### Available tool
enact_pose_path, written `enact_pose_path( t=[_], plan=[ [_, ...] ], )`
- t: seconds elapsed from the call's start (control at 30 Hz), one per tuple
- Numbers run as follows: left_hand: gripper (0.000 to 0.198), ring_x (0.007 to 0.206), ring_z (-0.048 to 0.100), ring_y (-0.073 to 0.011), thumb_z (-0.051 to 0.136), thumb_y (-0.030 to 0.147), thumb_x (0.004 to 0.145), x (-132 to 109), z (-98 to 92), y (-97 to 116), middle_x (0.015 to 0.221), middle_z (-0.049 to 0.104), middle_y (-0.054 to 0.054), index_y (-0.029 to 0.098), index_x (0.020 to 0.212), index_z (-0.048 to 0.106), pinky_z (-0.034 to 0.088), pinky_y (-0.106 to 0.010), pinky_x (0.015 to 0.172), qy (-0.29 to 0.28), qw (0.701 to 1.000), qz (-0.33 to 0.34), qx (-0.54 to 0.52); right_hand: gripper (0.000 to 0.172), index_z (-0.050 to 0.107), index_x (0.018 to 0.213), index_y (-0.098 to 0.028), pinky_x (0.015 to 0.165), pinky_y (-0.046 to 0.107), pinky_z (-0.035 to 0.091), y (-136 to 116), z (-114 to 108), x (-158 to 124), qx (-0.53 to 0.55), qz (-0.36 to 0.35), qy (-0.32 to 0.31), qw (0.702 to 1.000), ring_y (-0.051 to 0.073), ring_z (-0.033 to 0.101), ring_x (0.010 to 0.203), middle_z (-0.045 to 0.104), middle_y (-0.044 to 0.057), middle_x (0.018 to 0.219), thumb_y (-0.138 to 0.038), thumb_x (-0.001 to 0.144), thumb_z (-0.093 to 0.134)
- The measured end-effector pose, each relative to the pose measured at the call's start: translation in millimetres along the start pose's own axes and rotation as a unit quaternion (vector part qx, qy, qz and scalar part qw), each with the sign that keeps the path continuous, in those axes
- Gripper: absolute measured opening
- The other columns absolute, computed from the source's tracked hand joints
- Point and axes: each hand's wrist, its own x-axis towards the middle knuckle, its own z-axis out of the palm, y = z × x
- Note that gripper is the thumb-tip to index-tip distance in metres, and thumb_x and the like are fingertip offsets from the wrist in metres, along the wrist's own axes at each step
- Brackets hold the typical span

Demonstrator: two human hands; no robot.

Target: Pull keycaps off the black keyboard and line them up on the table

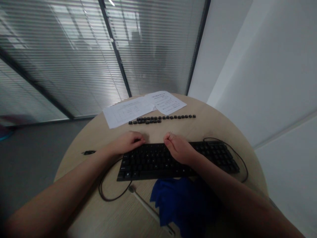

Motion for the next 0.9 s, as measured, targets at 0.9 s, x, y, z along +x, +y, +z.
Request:
enact_pose_path(
  t=[0.9],
  plan=[
    [0.032,0.07,0.06,-0.0165,0.049,0.036,0.097,-1.0,-1.1,6.3,0.077,0.069,-0.005,0.019,0.081,0.07,0.041,-0.03,0.069,0.003,1.0,-0.02,-0.012,0.016,0.049,0.082,-0.022,0.062,0.029,0.039,0.6,0.6,-2.7,-0.057,-0.065,-0.015,0.996,0.015,0.052,0.061,0.055,-0.001,0.068,-0.024,0.097,0.043]
  ],
)
